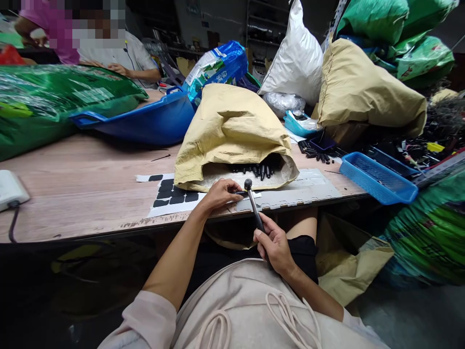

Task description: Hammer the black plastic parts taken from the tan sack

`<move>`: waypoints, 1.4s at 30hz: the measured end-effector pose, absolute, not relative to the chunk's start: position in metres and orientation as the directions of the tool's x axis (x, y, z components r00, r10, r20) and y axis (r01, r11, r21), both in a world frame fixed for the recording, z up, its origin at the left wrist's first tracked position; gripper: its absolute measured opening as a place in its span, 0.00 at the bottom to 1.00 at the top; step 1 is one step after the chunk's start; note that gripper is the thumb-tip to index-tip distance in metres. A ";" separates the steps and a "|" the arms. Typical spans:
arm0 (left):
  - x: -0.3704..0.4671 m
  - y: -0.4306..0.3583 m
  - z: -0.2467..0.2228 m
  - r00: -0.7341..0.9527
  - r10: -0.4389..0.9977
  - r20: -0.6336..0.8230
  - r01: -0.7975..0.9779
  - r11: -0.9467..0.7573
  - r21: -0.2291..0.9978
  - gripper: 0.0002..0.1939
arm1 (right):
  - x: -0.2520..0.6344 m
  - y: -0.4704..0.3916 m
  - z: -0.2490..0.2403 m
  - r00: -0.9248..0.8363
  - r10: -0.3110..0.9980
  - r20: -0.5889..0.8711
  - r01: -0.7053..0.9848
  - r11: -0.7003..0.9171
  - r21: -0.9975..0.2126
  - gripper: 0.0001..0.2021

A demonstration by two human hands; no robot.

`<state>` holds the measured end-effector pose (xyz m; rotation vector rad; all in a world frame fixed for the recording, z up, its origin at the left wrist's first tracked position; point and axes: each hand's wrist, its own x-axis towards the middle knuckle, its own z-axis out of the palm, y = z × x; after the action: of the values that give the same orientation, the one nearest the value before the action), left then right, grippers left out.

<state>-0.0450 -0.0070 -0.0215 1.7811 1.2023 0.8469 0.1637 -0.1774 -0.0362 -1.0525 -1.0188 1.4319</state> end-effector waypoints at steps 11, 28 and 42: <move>-0.046 -0.011 -0.009 0.347 0.925 0.154 0.575 -0.340 0.744 0.12 | 0.186 -0.151 -0.039 0.300 0.953 -0.040 -0.273 0.046 -0.961 0.36; 0.008 -0.099 -0.133 0.360 0.932 -0.042 0.568 -0.184 0.802 0.13 | 0.183 -0.146 -0.056 0.271 0.959 -0.086 -0.346 0.014 -0.938 0.37; 0.016 -0.122 -0.054 0.573 0.819 0.011 0.579 -0.414 0.702 0.11 | 0.181 -0.145 -0.054 0.283 0.955 -0.093 -0.372 0.020 -0.928 0.37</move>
<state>0.0156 -0.1217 -0.0537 2.1440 1.1108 0.4695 0.1809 -0.1455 -0.0537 -1.0811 -0.6982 1.1709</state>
